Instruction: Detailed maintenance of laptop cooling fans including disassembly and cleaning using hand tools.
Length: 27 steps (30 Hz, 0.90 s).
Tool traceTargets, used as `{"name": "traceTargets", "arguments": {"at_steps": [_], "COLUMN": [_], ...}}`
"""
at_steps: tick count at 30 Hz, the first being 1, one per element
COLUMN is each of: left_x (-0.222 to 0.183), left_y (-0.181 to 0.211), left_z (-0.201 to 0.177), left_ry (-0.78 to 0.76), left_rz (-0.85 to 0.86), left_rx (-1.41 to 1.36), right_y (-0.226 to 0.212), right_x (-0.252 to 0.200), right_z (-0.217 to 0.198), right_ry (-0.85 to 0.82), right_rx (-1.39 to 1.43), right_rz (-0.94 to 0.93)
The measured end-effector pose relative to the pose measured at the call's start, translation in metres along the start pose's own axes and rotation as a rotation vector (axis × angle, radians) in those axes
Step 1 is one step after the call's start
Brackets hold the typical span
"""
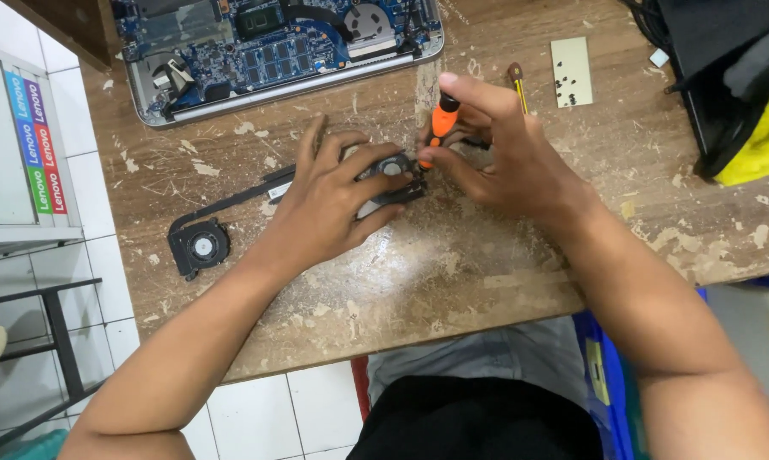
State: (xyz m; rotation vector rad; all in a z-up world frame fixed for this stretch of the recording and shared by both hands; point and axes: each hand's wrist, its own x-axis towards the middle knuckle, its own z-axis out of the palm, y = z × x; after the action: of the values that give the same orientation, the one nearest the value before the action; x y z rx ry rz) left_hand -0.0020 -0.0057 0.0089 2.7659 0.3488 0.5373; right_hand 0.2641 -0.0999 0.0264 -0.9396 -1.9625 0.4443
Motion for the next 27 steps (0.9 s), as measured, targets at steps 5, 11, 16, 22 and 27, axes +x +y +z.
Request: {"name": "traceTargets", "arguments": {"at_steps": [5,11,16,22,27], "left_x": [0.0012,0.0012,0.0007,0.0,0.0001], "left_y": [0.0074,0.0098,0.01,0.0098,0.0096], "left_z": [-0.0055,-0.0062,-0.0056,-0.0043,-0.0035], "left_ry": [-0.044,-0.063,-0.052,-0.023,-0.018], "left_rz": [-0.022,-0.03,-0.024,-0.011,-0.019], "left_rx": [0.037,0.071,0.061,0.054,0.033], "right_y": [-0.0035,-0.0039,-0.0054,-0.0034,-0.0023], "right_x": [-0.0009,-0.0025,-0.001,-0.002,-0.0017], "right_z": [0.0037,0.007,0.0085,0.0107,0.0102], "right_ry": [0.012,0.028,0.031,0.035,0.022], "right_rx": [-0.035,-0.094,-0.088,-0.074,-0.059], "right_rz": [0.031,0.038,0.057,0.072,0.061]}}
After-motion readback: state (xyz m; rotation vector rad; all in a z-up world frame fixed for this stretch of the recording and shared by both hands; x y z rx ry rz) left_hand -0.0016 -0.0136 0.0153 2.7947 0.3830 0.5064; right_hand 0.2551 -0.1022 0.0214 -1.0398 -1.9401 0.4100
